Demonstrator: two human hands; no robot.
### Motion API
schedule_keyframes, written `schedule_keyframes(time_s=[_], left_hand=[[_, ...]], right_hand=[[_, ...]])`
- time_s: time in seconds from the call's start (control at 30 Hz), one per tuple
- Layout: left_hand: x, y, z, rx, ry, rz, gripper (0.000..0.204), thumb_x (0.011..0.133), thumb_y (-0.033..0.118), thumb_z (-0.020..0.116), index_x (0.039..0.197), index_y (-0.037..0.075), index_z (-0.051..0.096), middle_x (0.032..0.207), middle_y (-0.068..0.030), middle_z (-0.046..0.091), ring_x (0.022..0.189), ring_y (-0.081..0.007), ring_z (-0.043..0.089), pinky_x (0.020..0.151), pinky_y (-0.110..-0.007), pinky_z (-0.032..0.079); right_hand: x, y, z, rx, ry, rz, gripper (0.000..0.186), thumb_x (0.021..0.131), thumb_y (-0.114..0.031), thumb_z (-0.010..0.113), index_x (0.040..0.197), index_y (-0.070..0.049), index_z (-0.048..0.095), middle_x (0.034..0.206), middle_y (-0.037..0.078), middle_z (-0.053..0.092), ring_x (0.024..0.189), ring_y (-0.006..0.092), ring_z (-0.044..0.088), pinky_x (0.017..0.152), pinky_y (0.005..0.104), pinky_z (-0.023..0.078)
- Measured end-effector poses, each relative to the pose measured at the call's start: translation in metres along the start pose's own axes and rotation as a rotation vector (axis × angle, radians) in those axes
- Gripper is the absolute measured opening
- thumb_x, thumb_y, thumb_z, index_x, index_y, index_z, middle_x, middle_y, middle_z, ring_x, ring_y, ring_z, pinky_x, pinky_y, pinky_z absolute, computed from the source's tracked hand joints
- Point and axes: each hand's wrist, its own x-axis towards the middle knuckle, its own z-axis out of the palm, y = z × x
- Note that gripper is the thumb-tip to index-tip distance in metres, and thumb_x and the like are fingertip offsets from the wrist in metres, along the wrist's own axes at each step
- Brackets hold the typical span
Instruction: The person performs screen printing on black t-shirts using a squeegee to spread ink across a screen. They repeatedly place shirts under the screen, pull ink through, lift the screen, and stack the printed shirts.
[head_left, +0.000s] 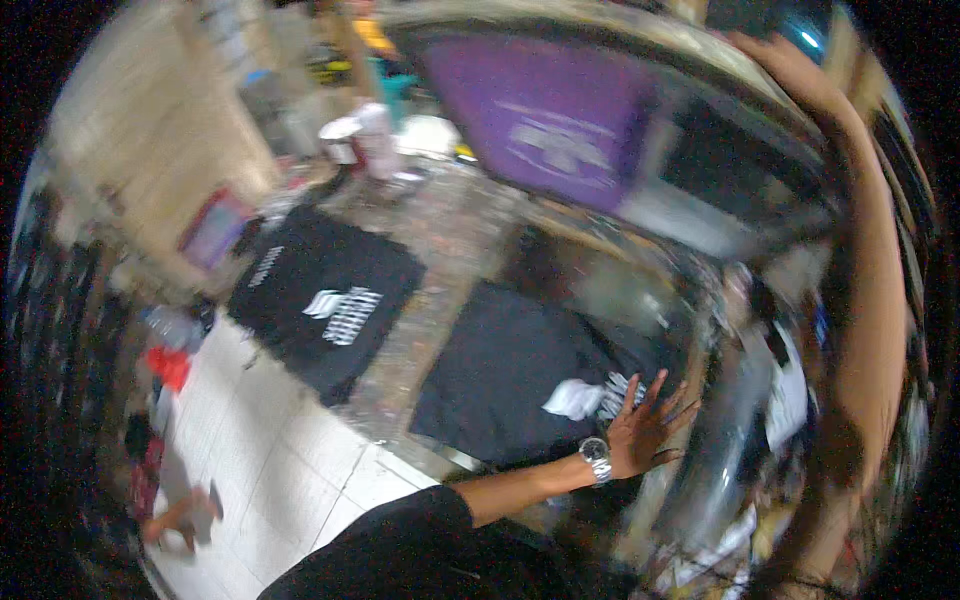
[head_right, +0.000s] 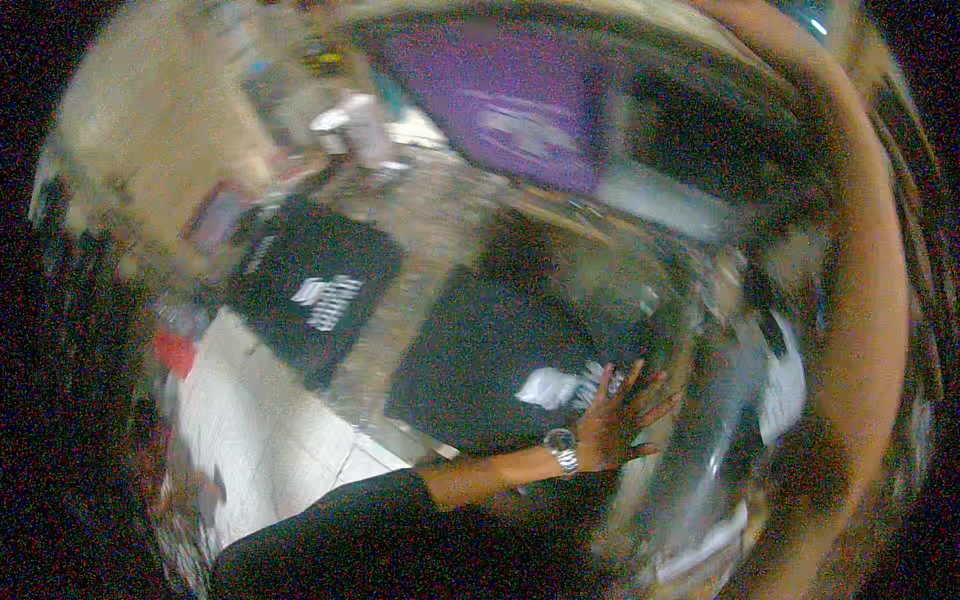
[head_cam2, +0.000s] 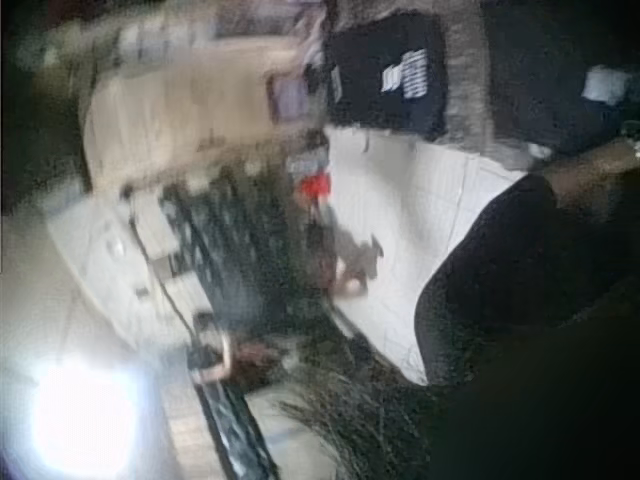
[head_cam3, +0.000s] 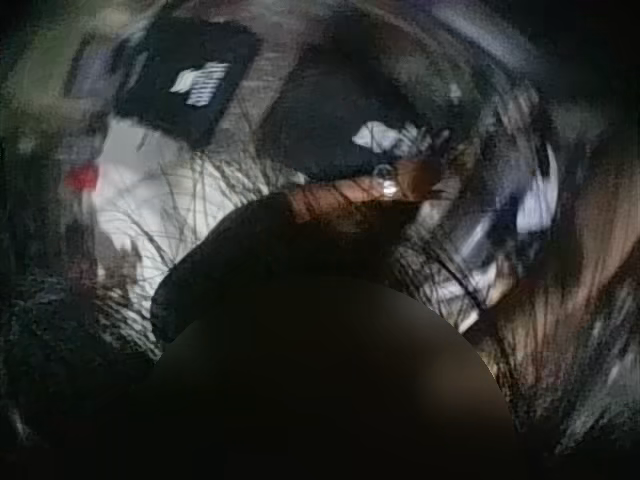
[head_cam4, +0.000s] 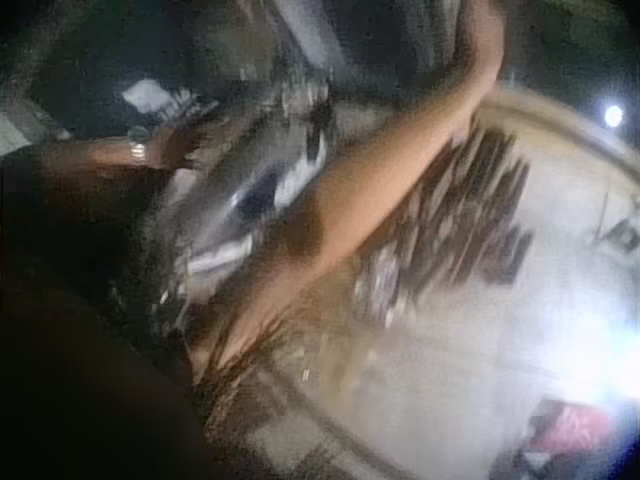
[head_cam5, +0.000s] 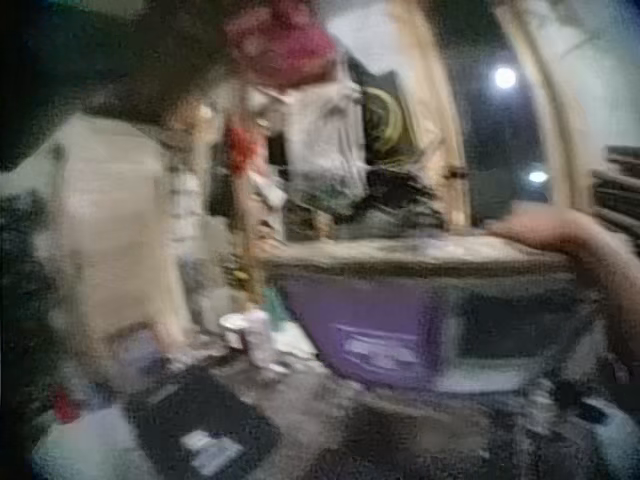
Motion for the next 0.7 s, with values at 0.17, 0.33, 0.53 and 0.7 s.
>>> schedule_keyframes(time_s=[0.17, 0.33, 0.53, 0.7], left_hand=[[-0.012, 0.127, 0.024, -0.559, 0.000, 0.690, 0.080, 0.086, 0.053, 0.071, 0.156, 0.023, 0.045, 0.162, -0.0145, 0.039, 0.155, -0.0379, 0.025, 0.126, -0.063, 0.012], [-0.054, 0.063, -0.051, -0.337, -0.189, 0.364, 0.065, 0.087, 0.051, 0.071, 0.141, 0.015, 0.061, 0.143, -0.0132, 0.058, 0.148, -0.0327, 0.039, 0.122, -0.067, 0.015], [-0.160, -0.035, -0.114, 0.218, -0.122, -0.346, 0.063, 0.089, 0.046, 0.068, 0.146, 0.021, 0.059, 0.159, -0.0112, 0.045, 0.152, -0.0415, 0.030, 0.119, -0.070, 0.014], [-0.154, -0.074, -0.100, 0.369, -0.266, -0.319, 0.067, 0.093, 0.047, 0.061, 0.156, 0.031, 0.046, 0.170, -0.0067, 0.029, 0.157, -0.0421, 0.017, 0.120, -0.071, 0.007]], right_hand=[[-0.028, -0.005, -0.022, -0.047, 0.110, 0.004, 0.055, 0.107, -0.050, 0.039, 0.137, -0.013, 0.067, 0.141, 0.019, 0.062, 0.126, 0.0353, 0.061, 0.111, 0.0471, 0.042], [-0.023, 0.009, -0.013, 0.045, 0.111, 0.012, 0.061, 0.105, -0.054, 0.041, 0.145, -0.013, 0.060, 0.153, 0.024, 0.050, 0.141, 0.0400, 0.047, 0.118, 0.0509, 0.033], [-0.033, -0.016, -0.017, 0.103, 0.020, -0.185, 0.059, 0.109, -0.045, 0.040, 0.150, -0.004, 0.052, 0.160, 0.022, 0.042, 0.145, 0.0375, 0.042, 0.121, 0.0504, 0.029], [-0.060, -0.019, -0.010, 0.051, 0.043, -0.190, 0.059, 0.108, -0.045, 0.040, 0.148, -0.004, 0.053, 0.159, 0.023, 0.043, 0.145, 0.0379, 0.043, 0.121, 0.0510, 0.029]])
